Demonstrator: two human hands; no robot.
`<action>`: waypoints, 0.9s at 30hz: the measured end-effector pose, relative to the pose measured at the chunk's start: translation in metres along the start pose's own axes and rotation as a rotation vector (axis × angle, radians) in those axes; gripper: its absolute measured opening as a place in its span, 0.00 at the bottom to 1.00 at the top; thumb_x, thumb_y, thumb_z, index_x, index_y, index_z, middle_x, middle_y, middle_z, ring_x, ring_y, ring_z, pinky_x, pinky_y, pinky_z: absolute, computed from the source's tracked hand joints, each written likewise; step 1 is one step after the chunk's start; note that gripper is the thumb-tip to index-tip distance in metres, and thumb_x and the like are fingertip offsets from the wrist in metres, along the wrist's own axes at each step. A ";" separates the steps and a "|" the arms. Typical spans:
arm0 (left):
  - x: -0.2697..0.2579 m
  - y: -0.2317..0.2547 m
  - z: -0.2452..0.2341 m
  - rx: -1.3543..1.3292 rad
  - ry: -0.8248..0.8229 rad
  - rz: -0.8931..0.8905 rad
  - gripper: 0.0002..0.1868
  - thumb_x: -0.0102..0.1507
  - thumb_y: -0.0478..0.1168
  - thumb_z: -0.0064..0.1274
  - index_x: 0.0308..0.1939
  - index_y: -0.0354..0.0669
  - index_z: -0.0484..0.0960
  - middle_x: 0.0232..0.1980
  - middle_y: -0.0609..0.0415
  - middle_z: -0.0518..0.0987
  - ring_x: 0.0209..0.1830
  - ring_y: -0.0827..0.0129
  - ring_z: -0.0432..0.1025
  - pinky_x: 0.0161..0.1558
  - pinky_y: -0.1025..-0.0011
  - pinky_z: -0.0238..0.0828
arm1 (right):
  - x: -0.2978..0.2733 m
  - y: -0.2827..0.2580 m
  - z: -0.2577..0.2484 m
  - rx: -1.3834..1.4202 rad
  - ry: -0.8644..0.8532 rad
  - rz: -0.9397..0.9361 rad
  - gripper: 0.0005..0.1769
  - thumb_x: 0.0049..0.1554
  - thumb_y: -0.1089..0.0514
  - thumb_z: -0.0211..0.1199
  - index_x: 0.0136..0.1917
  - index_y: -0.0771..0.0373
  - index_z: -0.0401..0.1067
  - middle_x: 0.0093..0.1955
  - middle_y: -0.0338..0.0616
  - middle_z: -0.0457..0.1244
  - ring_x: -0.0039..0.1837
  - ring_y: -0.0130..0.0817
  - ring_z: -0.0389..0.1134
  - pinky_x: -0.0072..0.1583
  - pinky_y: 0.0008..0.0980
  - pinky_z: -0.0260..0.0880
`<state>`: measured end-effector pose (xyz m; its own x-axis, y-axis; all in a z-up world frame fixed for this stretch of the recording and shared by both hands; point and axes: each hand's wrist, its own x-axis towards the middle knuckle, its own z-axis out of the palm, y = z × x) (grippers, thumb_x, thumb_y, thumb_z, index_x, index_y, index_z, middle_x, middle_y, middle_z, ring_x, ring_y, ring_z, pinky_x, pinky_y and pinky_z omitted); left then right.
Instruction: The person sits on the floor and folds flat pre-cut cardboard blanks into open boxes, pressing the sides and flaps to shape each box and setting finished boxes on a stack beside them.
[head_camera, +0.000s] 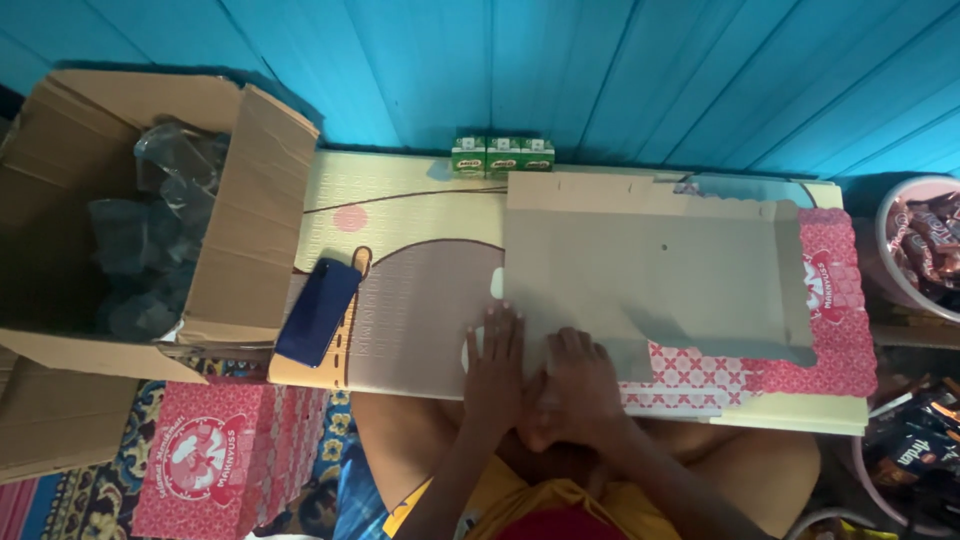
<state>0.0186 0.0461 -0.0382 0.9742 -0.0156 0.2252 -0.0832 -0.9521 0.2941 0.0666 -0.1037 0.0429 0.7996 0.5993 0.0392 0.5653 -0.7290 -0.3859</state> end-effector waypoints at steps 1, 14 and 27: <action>0.000 0.000 0.000 -0.011 0.018 0.001 0.47 0.62 0.58 0.50 0.77 0.32 0.58 0.83 0.37 0.52 0.83 0.43 0.46 0.76 0.41 0.39 | -0.001 0.001 0.005 0.010 -0.028 0.047 0.41 0.27 0.51 0.73 0.54 0.63 0.65 0.55 0.51 0.60 0.52 0.53 0.63 0.53 0.45 0.66; -0.001 -0.003 0.017 0.145 -0.042 -0.028 0.47 0.62 0.69 0.47 0.75 0.42 0.65 0.80 0.42 0.61 0.81 0.45 0.52 0.74 0.38 0.47 | 0.006 0.024 0.033 -0.385 0.134 -0.067 0.09 0.55 0.54 0.66 0.48 0.57 0.74 0.49 0.42 0.64 0.52 0.42 0.73 0.48 0.38 0.73; 0.000 0.007 -0.001 0.060 0.028 0.066 0.45 0.63 0.63 0.51 0.72 0.31 0.63 0.78 0.35 0.59 0.79 0.40 0.53 0.71 0.37 0.46 | -0.004 0.036 0.005 -0.089 0.142 -0.136 0.16 0.45 0.53 0.65 0.46 0.60 0.68 0.46 0.48 0.62 0.45 0.47 0.65 0.46 0.44 0.68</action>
<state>0.0181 0.0400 -0.0353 0.9607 -0.0709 0.2684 -0.1334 -0.9658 0.2223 0.0831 -0.1311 0.0245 0.7314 0.6464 0.2175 0.6809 -0.6745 -0.2852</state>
